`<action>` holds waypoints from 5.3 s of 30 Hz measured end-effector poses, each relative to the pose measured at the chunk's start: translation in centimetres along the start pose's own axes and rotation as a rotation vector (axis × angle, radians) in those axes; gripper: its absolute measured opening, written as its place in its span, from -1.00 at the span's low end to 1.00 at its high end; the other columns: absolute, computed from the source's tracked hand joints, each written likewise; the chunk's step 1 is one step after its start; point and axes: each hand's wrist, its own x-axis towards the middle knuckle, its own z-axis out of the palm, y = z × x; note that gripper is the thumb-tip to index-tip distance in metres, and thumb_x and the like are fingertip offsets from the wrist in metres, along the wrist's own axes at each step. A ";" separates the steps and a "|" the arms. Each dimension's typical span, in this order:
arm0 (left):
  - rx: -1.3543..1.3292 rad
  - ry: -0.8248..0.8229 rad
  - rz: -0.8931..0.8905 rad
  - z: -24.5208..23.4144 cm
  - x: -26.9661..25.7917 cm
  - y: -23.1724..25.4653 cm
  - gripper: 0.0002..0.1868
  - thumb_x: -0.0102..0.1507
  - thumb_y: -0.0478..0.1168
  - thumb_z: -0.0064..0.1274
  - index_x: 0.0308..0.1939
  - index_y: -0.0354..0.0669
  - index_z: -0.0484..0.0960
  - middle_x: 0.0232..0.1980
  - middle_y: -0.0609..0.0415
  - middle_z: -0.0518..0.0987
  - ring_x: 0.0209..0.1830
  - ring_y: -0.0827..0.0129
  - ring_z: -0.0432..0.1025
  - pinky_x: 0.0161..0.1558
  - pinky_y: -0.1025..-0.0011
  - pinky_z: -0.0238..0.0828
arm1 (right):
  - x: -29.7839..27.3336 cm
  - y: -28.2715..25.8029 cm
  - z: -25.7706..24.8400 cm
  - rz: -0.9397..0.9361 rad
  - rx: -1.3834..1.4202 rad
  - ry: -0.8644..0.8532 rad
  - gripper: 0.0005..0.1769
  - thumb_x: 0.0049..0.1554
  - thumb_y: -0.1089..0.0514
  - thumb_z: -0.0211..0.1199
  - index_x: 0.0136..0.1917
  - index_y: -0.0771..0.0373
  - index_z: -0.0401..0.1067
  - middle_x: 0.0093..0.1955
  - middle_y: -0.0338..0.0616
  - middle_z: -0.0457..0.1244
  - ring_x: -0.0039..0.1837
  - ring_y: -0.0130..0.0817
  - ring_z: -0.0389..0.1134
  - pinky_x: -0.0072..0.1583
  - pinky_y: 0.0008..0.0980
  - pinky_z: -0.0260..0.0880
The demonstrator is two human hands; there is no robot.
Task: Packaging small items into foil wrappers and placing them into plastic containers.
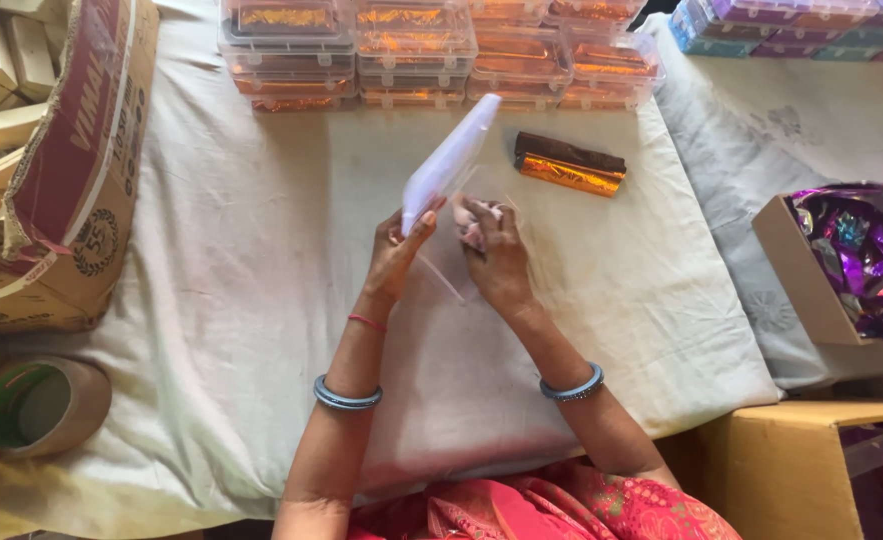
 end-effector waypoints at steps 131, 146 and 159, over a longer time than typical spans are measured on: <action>0.575 0.151 0.514 2.4 -2.1 4.9 -0.50 0.50 0.05 -0.06 -0.13 -0.36 0.72 -0.31 0.01 0.58 -0.32 0.40 0.46 -0.26 0.38 0.39 | 2.2 -0.1 0.8 -0.171 -0.400 -0.336 -0.71 -0.08 0.26 0.32 -0.06 0.03 0.59 0.01 -0.20 0.35 0.18 -0.10 0.32 0.00 -0.11 0.48; 0.171 0.404 0.334 -2.4 -0.2 2.2 -0.45 0.55 0.08 -0.13 0.20 -0.36 0.69 0.12 -0.17 0.69 0.12 0.30 0.50 0.26 0.39 0.41 | -2.2 0.3 -0.6 -0.202 0.451 0.069 -0.73 0.09 0.38 0.29 0.08 0.22 0.47 0.04 -0.03 0.39 0.06 -0.25 0.48 -0.04 -0.32 0.50; -0.571 0.553 -0.054 -3.3 0.4 0.3 -0.32 0.43 0.22 -0.31 0.32 -0.26 0.47 0.26 -0.20 0.57 0.17 -0.02 0.54 0.16 0.14 0.49 | 0.4 0.7 1.4 0.288 0.974 0.067 -0.48 0.11 0.51 0.08 0.34 0.33 0.31 0.20 -0.06 0.23 -0.07 -0.37 0.48 -0.17 -0.47 0.50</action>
